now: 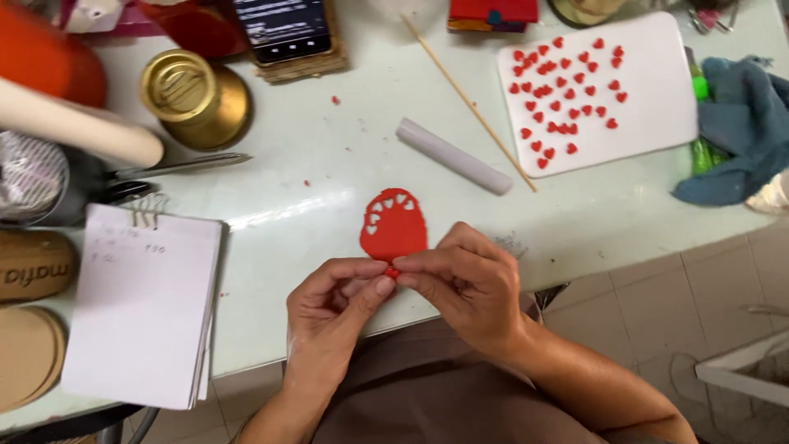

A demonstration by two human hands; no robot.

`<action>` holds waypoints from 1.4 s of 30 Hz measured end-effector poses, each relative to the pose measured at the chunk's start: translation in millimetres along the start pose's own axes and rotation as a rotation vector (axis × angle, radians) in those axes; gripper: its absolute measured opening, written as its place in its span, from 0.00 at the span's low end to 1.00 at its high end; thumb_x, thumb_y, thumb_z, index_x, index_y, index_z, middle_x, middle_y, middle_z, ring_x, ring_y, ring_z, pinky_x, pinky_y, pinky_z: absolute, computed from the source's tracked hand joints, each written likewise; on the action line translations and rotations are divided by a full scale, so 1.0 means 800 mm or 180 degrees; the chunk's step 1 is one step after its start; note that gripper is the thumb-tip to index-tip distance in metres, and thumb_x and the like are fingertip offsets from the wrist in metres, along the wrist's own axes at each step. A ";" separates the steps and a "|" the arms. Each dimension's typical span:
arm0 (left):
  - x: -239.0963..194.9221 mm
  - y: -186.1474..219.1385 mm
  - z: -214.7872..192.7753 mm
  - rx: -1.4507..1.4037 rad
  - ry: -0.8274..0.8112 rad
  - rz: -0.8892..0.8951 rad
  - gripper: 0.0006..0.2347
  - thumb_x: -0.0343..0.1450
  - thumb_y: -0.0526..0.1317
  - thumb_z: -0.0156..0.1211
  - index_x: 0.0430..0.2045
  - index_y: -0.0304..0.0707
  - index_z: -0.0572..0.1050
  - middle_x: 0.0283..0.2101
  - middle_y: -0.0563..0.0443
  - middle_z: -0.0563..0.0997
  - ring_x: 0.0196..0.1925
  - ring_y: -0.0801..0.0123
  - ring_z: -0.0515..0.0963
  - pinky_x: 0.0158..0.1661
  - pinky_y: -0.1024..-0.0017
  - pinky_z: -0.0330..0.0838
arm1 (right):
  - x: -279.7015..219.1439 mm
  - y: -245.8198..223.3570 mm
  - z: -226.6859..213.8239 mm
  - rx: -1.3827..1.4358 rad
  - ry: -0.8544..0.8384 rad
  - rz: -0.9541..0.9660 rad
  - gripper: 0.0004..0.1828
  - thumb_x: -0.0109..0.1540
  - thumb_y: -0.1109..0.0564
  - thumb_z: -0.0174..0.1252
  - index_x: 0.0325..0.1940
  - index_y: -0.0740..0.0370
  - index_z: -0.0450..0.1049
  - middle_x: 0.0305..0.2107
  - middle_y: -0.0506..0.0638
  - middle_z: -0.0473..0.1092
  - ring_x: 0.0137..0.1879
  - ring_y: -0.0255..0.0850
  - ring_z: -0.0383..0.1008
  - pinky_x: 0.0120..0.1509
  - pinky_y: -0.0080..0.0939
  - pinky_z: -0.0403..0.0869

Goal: Punching out heart shapes from red clay using a small metal cutter and flattening it with a roller

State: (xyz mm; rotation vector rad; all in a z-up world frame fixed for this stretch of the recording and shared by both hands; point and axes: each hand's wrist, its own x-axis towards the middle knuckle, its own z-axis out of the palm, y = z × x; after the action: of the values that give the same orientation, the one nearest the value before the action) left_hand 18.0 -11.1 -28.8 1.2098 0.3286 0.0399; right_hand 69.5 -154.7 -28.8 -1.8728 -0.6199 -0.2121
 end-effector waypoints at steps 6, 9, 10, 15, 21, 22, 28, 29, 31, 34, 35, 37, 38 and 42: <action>-0.001 -0.005 0.007 0.0256 -0.0187 0.0278 0.05 0.63 0.28 0.58 0.29 0.31 0.75 0.32 0.47 0.78 0.37 0.71 0.78 0.42 0.79 0.74 | 0.002 -0.011 -0.019 0.1049 -0.0391 0.1213 0.04 0.56 0.59 0.57 0.35 0.58 0.75 0.18 0.41 0.53 0.24 0.28 0.54 0.29 0.24 0.58; -0.001 -0.008 0.009 0.0369 -0.0014 0.0221 0.05 0.61 0.28 0.61 0.27 0.33 0.75 0.30 0.47 0.79 0.35 0.70 0.80 0.41 0.79 0.76 | 0.000 -0.012 -0.028 0.0998 -0.0422 0.1302 0.04 0.56 0.58 0.57 0.34 0.58 0.75 0.19 0.41 0.55 0.24 0.28 0.53 0.30 0.25 0.59; -0.001 -0.008 0.010 0.0371 -0.0010 0.0211 0.05 0.61 0.28 0.61 0.27 0.33 0.75 0.30 0.47 0.79 0.35 0.70 0.80 0.41 0.79 0.76 | -0.001 -0.013 -0.029 0.1001 -0.0425 0.1312 0.04 0.56 0.58 0.57 0.34 0.58 0.75 0.19 0.41 0.55 0.24 0.28 0.53 0.30 0.25 0.59; -0.001 -0.003 0.016 0.0512 -0.0165 0.0259 0.05 0.62 0.29 0.60 0.28 0.33 0.74 0.31 0.47 0.79 0.34 0.73 0.79 0.39 0.83 0.73 | -0.007 -0.011 -0.029 0.0873 -0.0377 0.1351 0.06 0.55 0.56 0.59 0.35 0.57 0.75 0.17 0.40 0.52 0.24 0.28 0.52 0.30 0.24 0.57; 0.000 -0.006 0.015 0.0634 -0.0108 0.0189 0.05 0.61 0.29 0.61 0.26 0.34 0.75 0.30 0.49 0.79 0.32 0.73 0.80 0.37 0.83 0.74 | -0.005 -0.016 -0.029 0.0859 -0.0421 0.1381 0.05 0.56 0.57 0.57 0.33 0.59 0.75 0.17 0.41 0.53 0.25 0.29 0.53 0.31 0.24 0.58; 0.000 -0.005 0.015 0.0630 -0.0101 0.0185 0.05 0.61 0.29 0.61 0.26 0.34 0.75 0.30 0.49 0.79 0.32 0.73 0.80 0.37 0.83 0.74 | -0.005 -0.016 -0.029 0.0858 -0.0429 0.1385 0.05 0.56 0.57 0.57 0.33 0.59 0.75 0.17 0.41 0.53 0.25 0.29 0.53 0.31 0.24 0.58; 0.001 -0.007 0.014 0.0687 -0.0264 0.0354 0.05 0.62 0.29 0.60 0.28 0.32 0.75 0.30 0.48 0.79 0.34 0.73 0.79 0.39 0.82 0.75 | -0.003 -0.014 -0.037 0.0807 -0.0397 0.1361 0.04 0.55 0.58 0.57 0.31 0.60 0.74 0.18 0.42 0.55 0.24 0.29 0.53 0.30 0.25 0.57; 0.000 -0.008 0.013 0.0623 -0.0224 0.0299 0.05 0.61 0.28 0.60 0.28 0.32 0.74 0.30 0.47 0.79 0.34 0.72 0.80 0.40 0.82 0.74 | -0.001 -0.013 -0.043 0.0788 -0.0360 0.1438 0.04 0.56 0.60 0.56 0.32 0.62 0.73 0.20 0.44 0.59 0.25 0.28 0.54 0.30 0.25 0.56; -0.001 -0.008 0.011 0.0552 -0.0171 0.0241 0.06 0.61 0.28 0.60 0.29 0.31 0.74 0.31 0.47 0.79 0.34 0.72 0.80 0.41 0.83 0.74 | 0.001 0.003 -0.062 0.0769 -0.0338 0.1517 0.04 0.56 0.61 0.55 0.33 0.64 0.73 0.22 0.45 0.62 0.25 0.28 0.56 0.30 0.25 0.55; -0.002 -0.004 0.005 0.0482 -0.0182 0.0261 0.06 0.61 0.27 0.61 0.28 0.33 0.74 0.29 0.48 0.78 0.34 0.72 0.79 0.40 0.82 0.74 | 0.007 0.040 -0.100 -0.0262 0.0154 0.1361 0.02 0.58 0.62 0.58 0.35 0.62 0.72 0.28 0.46 0.68 0.29 0.28 0.60 0.32 0.24 0.58; -0.003 -0.002 0.003 0.0544 -0.0211 0.0298 0.05 0.62 0.28 0.60 0.27 0.33 0.74 0.29 0.49 0.78 0.34 0.72 0.78 0.40 0.81 0.75 | 0.012 0.047 -0.113 -0.0725 0.0158 0.1297 0.02 0.61 0.63 0.58 0.37 0.63 0.72 0.25 0.45 0.62 0.28 0.29 0.55 0.32 0.26 0.56; -0.003 -0.001 -0.001 0.0591 -0.0238 0.0345 0.04 0.62 0.29 0.59 0.27 0.33 0.74 0.28 0.50 0.77 0.34 0.72 0.77 0.40 0.81 0.75 | 0.021 0.060 -0.132 -0.1200 0.0157 0.1213 0.02 0.64 0.64 0.59 0.39 0.65 0.73 0.22 0.43 0.56 0.28 0.30 0.50 0.32 0.28 0.53; -0.003 -0.001 -0.003 0.0703 -0.0235 0.0507 0.04 0.62 0.28 0.59 0.27 0.34 0.74 0.29 0.50 0.77 0.34 0.72 0.77 0.40 0.80 0.74 | 0.022 0.063 -0.137 -0.1386 0.0082 0.1414 0.02 0.64 0.62 0.59 0.39 0.63 0.73 0.21 0.43 0.57 0.28 0.30 0.51 0.33 0.29 0.55; -0.006 -0.002 -0.012 0.0777 -0.0223 0.0740 0.05 0.62 0.27 0.58 0.27 0.33 0.73 0.29 0.49 0.77 0.35 0.70 0.77 0.39 0.80 0.74 | 0.025 0.075 -0.145 -0.1473 -0.0018 0.1540 0.03 0.65 0.61 0.59 0.39 0.63 0.73 0.20 0.42 0.56 0.28 0.29 0.51 0.33 0.28 0.55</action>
State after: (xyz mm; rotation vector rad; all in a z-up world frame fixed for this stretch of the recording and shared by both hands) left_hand 10.9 -3.6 -32.3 1.4838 0.1323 0.1620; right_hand 133.9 -270.3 -24.8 -2.4077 -0.1049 -0.0306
